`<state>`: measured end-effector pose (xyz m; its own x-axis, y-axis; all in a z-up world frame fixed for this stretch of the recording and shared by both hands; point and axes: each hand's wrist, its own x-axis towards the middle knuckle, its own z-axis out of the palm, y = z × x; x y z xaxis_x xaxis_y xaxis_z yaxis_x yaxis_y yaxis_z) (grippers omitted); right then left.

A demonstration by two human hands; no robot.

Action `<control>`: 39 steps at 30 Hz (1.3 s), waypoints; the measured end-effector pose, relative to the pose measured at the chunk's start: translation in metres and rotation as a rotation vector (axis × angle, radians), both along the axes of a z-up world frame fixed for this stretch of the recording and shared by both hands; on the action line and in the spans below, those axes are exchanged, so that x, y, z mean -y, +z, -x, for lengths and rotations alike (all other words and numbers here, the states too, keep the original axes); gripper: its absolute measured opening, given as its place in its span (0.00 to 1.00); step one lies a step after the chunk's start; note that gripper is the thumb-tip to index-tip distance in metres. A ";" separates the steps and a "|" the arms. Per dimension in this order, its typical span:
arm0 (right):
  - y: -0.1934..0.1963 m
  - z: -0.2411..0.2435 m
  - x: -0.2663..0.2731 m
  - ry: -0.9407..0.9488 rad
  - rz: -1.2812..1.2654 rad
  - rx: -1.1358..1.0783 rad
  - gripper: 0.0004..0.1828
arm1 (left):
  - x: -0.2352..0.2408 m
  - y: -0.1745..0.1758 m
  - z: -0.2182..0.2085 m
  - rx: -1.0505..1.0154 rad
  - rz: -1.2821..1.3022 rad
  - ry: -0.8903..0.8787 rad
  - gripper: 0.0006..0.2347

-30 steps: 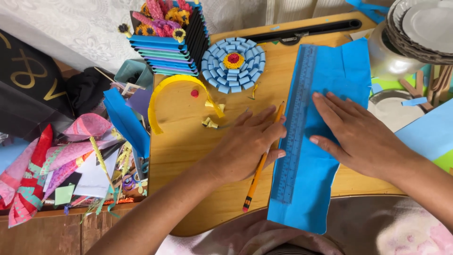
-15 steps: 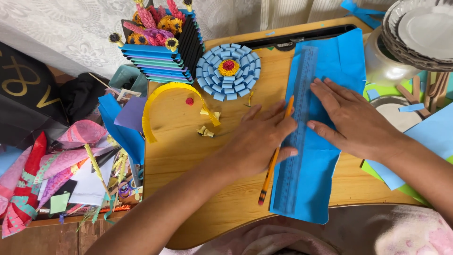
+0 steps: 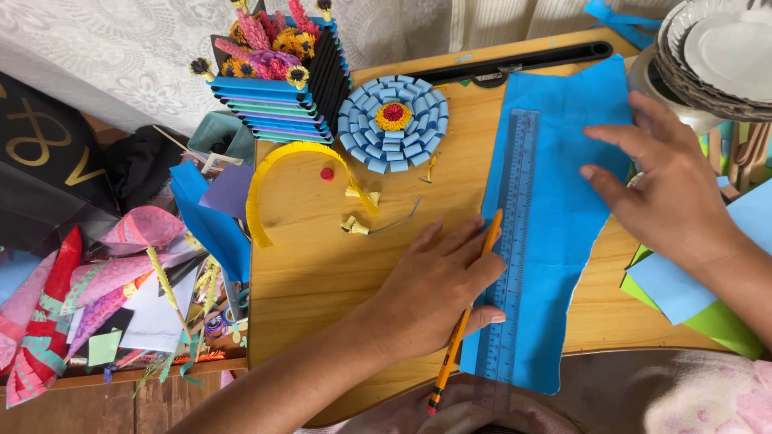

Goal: Measuring, marking, and folding a piece of blue paper using a ruler and pencil for a craft project.

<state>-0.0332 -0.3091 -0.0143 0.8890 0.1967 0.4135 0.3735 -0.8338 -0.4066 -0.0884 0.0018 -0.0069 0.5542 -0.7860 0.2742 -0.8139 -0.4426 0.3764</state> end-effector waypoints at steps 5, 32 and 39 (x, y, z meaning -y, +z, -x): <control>0.007 -0.005 0.001 -0.097 -0.160 -0.156 0.25 | 0.000 0.000 0.002 0.020 -0.018 0.002 0.19; 0.003 -0.029 -0.027 0.385 0.425 -0.109 0.55 | 0.017 0.003 -0.062 -0.091 -0.016 0.016 0.16; -0.003 -0.031 -0.031 0.365 0.448 -0.130 0.59 | 0.004 0.002 -0.074 -0.053 -0.028 0.073 0.11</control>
